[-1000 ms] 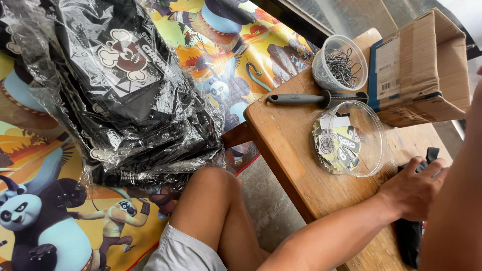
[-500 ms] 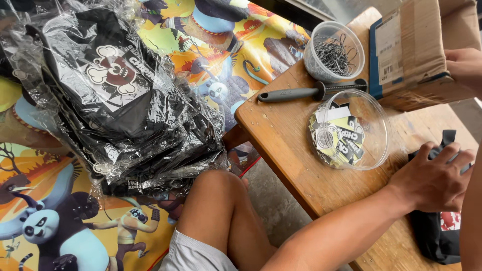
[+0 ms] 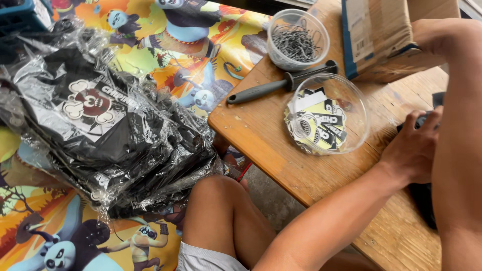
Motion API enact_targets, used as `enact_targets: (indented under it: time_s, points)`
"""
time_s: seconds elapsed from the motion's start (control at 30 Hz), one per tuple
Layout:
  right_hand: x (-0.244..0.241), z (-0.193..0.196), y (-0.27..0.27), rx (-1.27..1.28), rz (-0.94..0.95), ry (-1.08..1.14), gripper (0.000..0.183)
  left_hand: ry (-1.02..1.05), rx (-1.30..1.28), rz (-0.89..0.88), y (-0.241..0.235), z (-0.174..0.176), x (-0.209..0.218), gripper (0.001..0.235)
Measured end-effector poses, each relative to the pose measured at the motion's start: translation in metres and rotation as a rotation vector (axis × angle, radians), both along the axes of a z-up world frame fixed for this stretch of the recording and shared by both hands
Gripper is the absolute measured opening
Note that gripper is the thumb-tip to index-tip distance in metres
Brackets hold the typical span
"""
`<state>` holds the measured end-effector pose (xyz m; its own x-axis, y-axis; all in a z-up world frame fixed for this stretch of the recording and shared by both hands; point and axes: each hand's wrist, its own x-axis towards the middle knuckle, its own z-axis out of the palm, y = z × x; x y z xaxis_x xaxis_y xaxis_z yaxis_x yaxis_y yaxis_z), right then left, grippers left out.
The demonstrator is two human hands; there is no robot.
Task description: The person cleans a black shoulder bag with a blue brush, then attaches a keychain with a cartoon character to the bag's zipper pull.
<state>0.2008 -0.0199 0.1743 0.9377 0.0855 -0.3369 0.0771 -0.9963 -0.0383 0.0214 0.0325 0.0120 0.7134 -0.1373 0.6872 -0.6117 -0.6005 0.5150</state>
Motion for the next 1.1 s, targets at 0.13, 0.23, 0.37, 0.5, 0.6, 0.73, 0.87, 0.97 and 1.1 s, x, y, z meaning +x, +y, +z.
enact_targets:
  time_s: [0.13,0.23,0.37,0.5,0.6,0.73,0.87,0.97,1.1]
  points:
    - [-0.015,-0.017,0.054,-0.067,-0.010,0.032,0.058,0.048,0.043,-0.073,-0.002,-0.002,0.003,0.045]
    - [-0.021,-0.030,0.090,-0.093,-0.008,0.032,0.062,-0.015,-0.070,-0.069,-0.001,-0.003,0.001,0.037]
    - [-0.054,-0.024,0.098,-0.069,-0.174,-0.085,0.079,-0.049,-0.015,-0.021,-0.008,-0.008,0.004,0.041]
    - [-0.068,-0.044,0.086,-0.043,-0.202,-0.274,0.045,-0.027,0.260,0.078,-0.009,-0.008,0.005,0.056]
    - [-0.079,-0.051,0.091,-0.105,-0.217,-0.342,0.032,0.003,0.208,0.069,-0.014,-0.007,0.008,0.051]
    - [-0.074,-0.055,0.082,-0.107,-0.240,-0.432,0.036,0.074,0.121,0.068,-0.014,-0.009,0.010,0.045]
    - [-0.062,-0.061,0.061,0.013,-0.221,-0.668,0.039,0.126,-0.042,0.086,-0.019,-0.014,0.012,0.051]
    - [-0.070,-0.049,0.064,0.138,-0.270,-0.610,0.031,0.103,-0.055,0.103,-0.022,-0.024,0.013,0.072]
    - [-0.084,-0.028,0.062,0.328,-0.211,-0.528,0.025,0.173,-0.027,0.090,-0.024,-0.023,0.011,0.071]
